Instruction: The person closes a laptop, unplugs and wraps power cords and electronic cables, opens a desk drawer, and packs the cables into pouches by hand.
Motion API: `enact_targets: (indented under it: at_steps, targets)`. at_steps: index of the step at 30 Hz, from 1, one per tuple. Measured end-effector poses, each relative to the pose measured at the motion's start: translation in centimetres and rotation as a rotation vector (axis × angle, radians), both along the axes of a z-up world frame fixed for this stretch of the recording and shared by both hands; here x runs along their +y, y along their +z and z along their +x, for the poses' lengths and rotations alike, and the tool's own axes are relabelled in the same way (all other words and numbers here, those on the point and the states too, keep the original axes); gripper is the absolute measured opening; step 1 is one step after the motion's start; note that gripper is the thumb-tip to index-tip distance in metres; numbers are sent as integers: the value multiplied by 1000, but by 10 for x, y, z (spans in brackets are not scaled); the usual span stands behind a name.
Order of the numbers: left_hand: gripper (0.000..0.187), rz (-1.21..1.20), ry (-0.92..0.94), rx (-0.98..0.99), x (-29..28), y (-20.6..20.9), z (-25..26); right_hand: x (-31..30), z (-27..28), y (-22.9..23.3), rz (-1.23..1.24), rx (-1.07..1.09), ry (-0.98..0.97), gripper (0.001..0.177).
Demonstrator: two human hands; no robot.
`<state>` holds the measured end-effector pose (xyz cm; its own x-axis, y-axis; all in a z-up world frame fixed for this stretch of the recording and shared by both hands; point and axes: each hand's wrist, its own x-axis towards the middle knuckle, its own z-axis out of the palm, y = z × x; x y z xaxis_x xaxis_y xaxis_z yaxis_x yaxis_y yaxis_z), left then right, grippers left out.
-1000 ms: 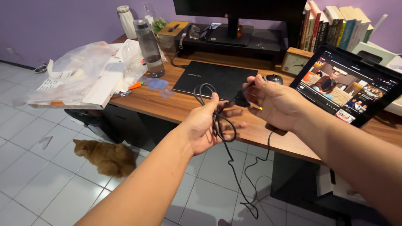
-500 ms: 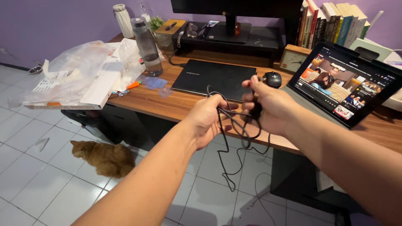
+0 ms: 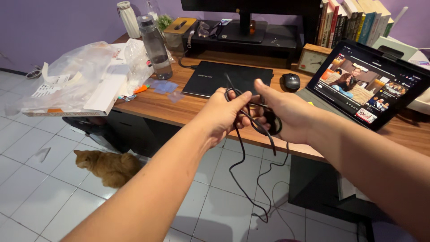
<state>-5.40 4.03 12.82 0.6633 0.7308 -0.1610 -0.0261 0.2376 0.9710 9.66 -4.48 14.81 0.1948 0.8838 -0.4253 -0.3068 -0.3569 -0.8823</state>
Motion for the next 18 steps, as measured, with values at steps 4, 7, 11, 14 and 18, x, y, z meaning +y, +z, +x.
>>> enact_targets:
  at_steps: [4, 7, 11, 14, 18]
  targets:
    - [31, 55, -12, 69, -3, 7, 5, -2, 1, -5, 101, -41, 163, 38]
    - [36, 58, 8, 102, -9, 13, 6, -3, 3, -6, 141, -183, 247, 26]
    - [48, 156, 50, 242, -4, 21, 2, -5, 6, -4, 39, -260, 208, 25]
    - [53, 119, 119, 235, 10, 16, -7, -6, 12, -3, 68, -55, 59, 28]
    - [60, 57, 250, 309, 37, 2, -39, -8, 35, -1, 129, 171, -161, 37]
